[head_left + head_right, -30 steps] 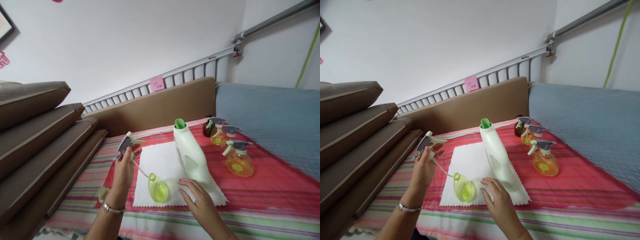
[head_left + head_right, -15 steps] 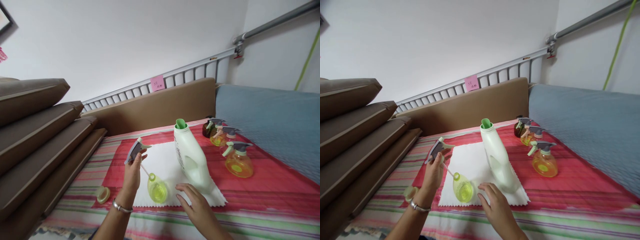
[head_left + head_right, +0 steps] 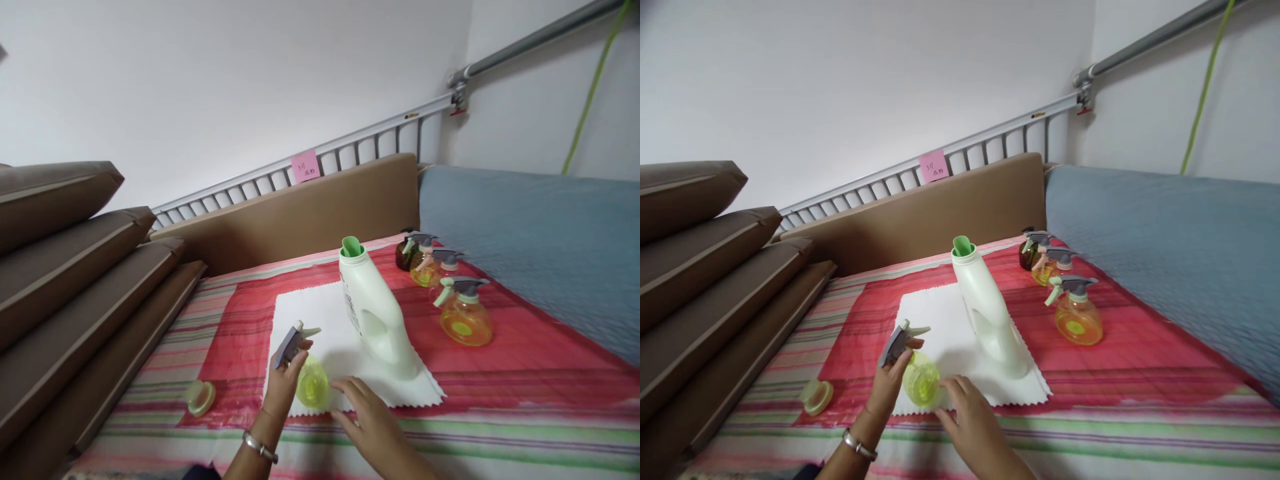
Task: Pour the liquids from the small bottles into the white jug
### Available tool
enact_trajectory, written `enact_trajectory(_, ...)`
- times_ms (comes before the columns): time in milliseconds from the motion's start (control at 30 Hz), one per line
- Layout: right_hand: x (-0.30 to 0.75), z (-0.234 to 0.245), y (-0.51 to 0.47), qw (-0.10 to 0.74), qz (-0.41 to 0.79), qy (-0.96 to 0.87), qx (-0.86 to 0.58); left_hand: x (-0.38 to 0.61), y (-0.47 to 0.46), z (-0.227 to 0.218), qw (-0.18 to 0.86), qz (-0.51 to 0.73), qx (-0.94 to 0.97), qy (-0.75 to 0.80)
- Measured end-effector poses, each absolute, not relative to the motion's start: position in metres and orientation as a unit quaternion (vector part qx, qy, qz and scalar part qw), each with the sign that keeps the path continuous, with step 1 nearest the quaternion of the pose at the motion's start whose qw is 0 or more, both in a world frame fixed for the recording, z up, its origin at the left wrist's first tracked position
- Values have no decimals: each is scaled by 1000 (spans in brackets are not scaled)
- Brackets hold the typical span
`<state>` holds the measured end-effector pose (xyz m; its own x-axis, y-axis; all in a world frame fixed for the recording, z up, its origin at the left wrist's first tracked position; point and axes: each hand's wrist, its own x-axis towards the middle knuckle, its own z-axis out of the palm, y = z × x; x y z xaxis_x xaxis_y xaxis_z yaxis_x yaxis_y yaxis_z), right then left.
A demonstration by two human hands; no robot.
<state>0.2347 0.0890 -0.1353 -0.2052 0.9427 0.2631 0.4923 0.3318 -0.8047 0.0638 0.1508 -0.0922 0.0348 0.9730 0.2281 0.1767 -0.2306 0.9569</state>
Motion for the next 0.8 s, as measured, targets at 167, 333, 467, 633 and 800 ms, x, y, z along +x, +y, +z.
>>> enact_trajectory(167,205,-145,104,390,286,-694,-532,63,150,-83,401,491,603,484)
enact_trajectory(333,172,-161,119,409,274,-676,-549,57,148,-82,421,491,591,481)
enact_trajectory(467,161,-172,126,439,270,-670,-534,51,146,-79,428,476,587,495)
enact_trajectory(633,155,-165,126,463,272,-677,-503,38,141,-67,468,444,585,491)
enact_trajectory(800,150,-127,104,465,286,-685,-482,19,123,-43,509,445,582,453)
